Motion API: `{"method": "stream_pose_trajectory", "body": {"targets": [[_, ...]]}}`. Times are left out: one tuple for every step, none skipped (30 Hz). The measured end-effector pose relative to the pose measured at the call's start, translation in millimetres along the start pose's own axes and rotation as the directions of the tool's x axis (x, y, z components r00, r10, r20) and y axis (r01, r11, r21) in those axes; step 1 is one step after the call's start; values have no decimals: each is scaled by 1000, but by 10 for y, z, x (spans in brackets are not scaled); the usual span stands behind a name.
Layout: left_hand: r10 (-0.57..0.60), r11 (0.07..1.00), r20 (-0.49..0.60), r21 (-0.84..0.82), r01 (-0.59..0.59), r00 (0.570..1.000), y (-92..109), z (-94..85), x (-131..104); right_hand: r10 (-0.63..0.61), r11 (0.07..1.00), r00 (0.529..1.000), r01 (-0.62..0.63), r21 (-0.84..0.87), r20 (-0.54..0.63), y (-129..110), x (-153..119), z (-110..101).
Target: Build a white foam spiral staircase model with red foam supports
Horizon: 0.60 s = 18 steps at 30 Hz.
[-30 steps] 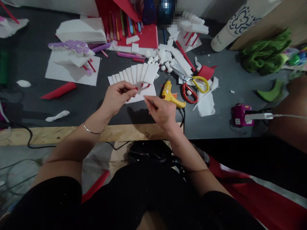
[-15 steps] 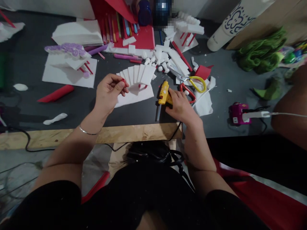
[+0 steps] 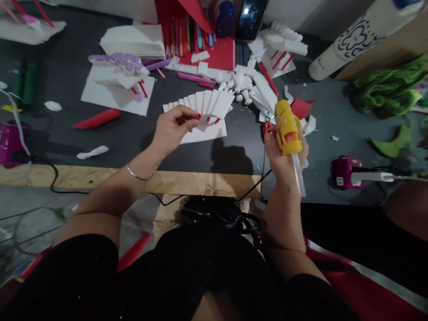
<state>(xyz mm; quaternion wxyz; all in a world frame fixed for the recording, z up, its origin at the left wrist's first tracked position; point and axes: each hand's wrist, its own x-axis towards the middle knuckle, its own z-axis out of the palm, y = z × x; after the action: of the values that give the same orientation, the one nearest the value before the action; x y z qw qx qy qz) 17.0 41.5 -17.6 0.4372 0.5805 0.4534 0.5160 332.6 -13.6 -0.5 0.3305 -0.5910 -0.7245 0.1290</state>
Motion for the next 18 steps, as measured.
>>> {"method": "stream_pose_trajectory", "body": {"targets": [[18, 1000, -3, 21, -18, 1000, -2, -1, -2, -25, 999, 999, 26, 23, -33, -121, -9, 10], [45, 998, -10, 37, -44, 999, 1, -1, -5, -70, 996, 996, 72, 44, -49, -254, -13, 37], [74, 996, -15, 50, -73, 997, 9, 0, -7, -145, 987, 987, 150, 64, -66, -389, -11, 78], [102, 993, -19, 60, -100, 995, 20, 2, -9, -246, 963, 968, 251, 100, -57, -512, -4, 129], [120, 991, -23, 71, -118, 993, 34, 5, -11, -334, 932, 941, 339, 132, -58, -616, 8, 186], [127, 989, -24, 81, -125, 992, 49, 8, -13, -374, 914, 925, 379, 144, -63, -693, 21, 245], [126, 988, -25, 90, -124, 992, 63, 12, -14, -393, 906, 918, 396, 147, -53, -743, 35, 300], [123, 988, -28, 99, -120, 992, 76, 16, -14, -391, 909, 919, 393, 142, -41, -767, 46, 350], [118, 988, -33, 106, -114, 992, 87, 21, -14, -376, 918, 926, 376, 129, -27, -772, 56, 391], [116, 987, -39, 112, -111, 992, 95, 25, -13, -358, 927, 934, 357, 115, -12, -764, 62, 424], [115, 987, -45, 117, -109, 992, 101, 29, -13, -346, 933, 938, 344, 102, 0, -749, 66, 449], [114, 987, -48, 121, -108, 992, 104, 33, -11, -339, 937, 941, 337, 89, 7, -734, 68, 468], [114, 986, -50, 126, -107, 992, 106, 35, -11, -337, 939, 941, 336, 75, 12, -721, 70, 483], [113, 986, -48, 132, -106, 992, 107, 36, -10, -344, 937, 939, 343, 61, 12, -712, 70, 495], [114, 985, -45, 138, -107, 992, 106, 35, -11, -358, 933, 934, 358, 47, 6, -707, 71, 507], [117, 984, -42, 144, -110, 992, 106, 34, -12, -380, 924, 925, 380, 37, -9, -707, 73, 518], [121, 982, -40, 148, -114, 992, 105, 32, -13, -404, 914, 914, 405, 30, -31, -708, 74, 529], [128, 981, -40, 150, -121, 991, 105, 29, -15, -422, 906, 905, 423, 25, -52, -710, 76, 539]]}}
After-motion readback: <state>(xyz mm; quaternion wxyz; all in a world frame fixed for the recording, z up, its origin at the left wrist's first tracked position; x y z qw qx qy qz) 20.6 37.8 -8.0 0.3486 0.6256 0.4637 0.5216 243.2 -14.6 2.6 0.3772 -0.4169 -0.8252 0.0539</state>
